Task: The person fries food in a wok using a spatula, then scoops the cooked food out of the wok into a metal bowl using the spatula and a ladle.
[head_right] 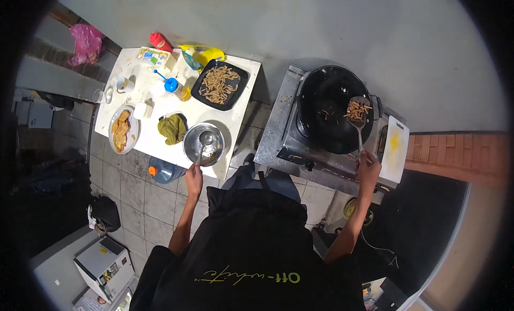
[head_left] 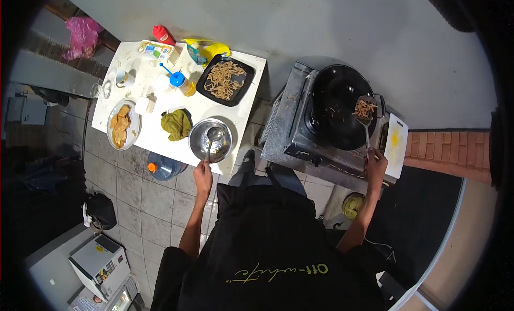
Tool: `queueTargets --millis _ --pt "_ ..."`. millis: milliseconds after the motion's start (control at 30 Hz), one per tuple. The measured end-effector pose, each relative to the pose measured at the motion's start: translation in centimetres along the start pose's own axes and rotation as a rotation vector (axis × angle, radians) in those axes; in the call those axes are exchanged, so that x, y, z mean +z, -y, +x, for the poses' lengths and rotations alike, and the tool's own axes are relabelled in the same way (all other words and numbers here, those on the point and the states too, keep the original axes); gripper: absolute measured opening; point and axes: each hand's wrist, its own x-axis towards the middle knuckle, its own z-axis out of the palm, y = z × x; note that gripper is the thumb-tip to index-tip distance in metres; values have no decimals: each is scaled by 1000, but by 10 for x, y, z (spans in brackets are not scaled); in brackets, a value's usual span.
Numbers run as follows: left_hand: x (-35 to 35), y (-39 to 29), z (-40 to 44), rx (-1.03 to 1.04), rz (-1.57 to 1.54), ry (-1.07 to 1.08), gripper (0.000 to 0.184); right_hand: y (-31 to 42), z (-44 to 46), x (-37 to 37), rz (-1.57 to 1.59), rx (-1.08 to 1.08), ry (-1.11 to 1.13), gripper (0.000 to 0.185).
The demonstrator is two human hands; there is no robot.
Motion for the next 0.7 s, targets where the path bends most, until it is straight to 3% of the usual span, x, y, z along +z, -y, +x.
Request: queueTargets --millis 167,400,467,533,600,700 --pt "21 52 25 -19 -119 -31 36 61 -40 16 61 -61 52 34" --pt "10 60 17 -176 -305 -85 35 109 -105 106 -61 -237 371 33" --pt "2 65 16 -179 -311 -106 34 88 -116 155 -35 -333 511 33" --pt "-2 70 18 -179 -315 -124 35 89 -139 198 -46 -243 732 31" --pt "0 82 24 -189 -318 -84 35 66 -159 249 -16 -406 716 30" --pt "8 93 29 -175 -238 -45 37 -4 -166 322 9 -434 775 29"
